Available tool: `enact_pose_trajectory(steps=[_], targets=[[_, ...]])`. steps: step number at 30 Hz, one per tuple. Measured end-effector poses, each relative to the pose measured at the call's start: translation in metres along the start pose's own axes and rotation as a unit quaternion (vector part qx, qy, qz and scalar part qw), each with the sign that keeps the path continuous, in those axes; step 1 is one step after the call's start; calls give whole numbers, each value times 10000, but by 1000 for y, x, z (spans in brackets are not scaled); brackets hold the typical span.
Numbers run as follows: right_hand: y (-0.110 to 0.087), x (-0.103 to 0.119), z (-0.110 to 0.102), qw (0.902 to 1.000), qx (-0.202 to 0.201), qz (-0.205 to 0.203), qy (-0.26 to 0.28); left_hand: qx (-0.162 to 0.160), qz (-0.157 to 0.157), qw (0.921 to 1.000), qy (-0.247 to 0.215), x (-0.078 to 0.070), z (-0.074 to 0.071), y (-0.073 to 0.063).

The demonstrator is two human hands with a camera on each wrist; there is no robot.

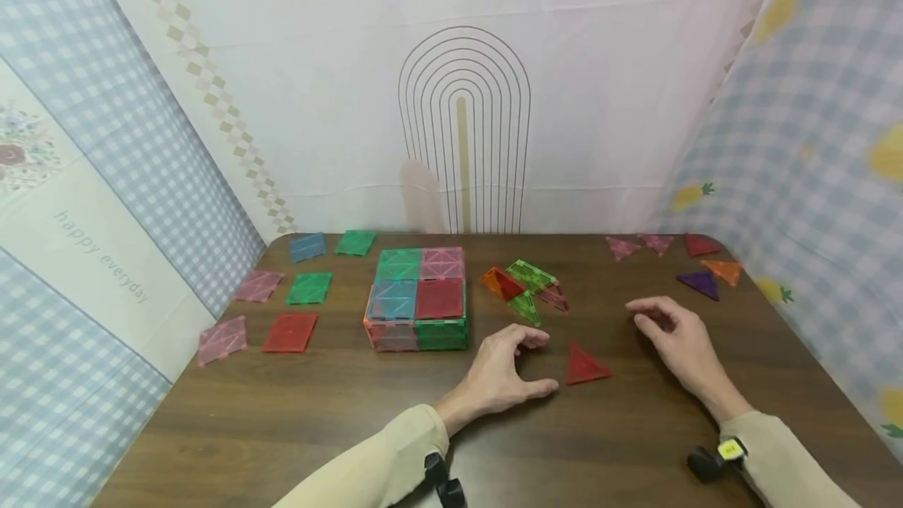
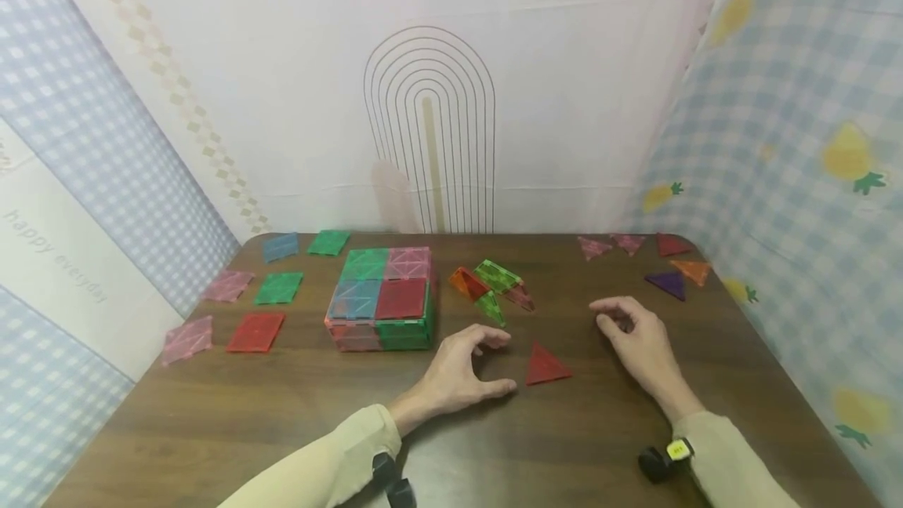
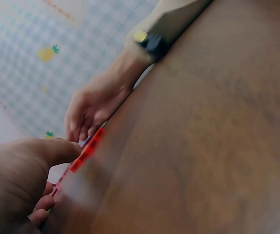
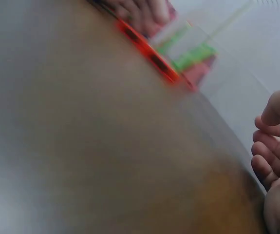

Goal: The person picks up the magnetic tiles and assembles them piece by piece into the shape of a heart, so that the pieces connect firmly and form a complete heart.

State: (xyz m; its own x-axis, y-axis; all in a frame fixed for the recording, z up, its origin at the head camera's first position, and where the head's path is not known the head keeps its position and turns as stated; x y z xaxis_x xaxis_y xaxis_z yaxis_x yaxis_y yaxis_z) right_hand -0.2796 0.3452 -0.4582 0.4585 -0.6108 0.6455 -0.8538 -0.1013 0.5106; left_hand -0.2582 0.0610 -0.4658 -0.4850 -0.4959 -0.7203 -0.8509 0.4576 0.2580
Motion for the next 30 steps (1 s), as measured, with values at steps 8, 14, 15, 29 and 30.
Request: enact_pose_trajectory(steps=[8, 14, 15, 29, 30], targets=[[54, -53, 2, 9978, 135, 576, -294, 391, -99, 9964, 747, -4, 11, 4], [72, -71, 5, 9954, 326, 811, -405, 639, 176, 9936, 914, -15, 19, 11], [74, -73, 5, 9952, 379, 807, -409, 684, 221, 9929, 946, -17, 22, 12], [87, -65, 25, 9852, 1296, -216, -1103, 1027, 532, 9820, 1494, -30, 44, 22], [85, -65, 27, 9850, 1294, -194, -1123, 1033, 535, 9824, 1458, -29, 44, 22]])
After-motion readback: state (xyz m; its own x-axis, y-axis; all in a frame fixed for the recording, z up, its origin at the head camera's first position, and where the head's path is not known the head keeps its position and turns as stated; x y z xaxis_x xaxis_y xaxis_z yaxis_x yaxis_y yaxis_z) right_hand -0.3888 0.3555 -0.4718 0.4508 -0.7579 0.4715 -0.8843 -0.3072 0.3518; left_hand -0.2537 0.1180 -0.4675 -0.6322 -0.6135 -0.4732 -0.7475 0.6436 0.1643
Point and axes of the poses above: each hand's wrist, its own y-axis towards the middle knuckle, its own z-axis out of the palm, x = y × z, the point moved 10 cm from there along y, towards the middle knuckle, and after that the axes turned 7 degrees about -z, right-handed, at the moved point
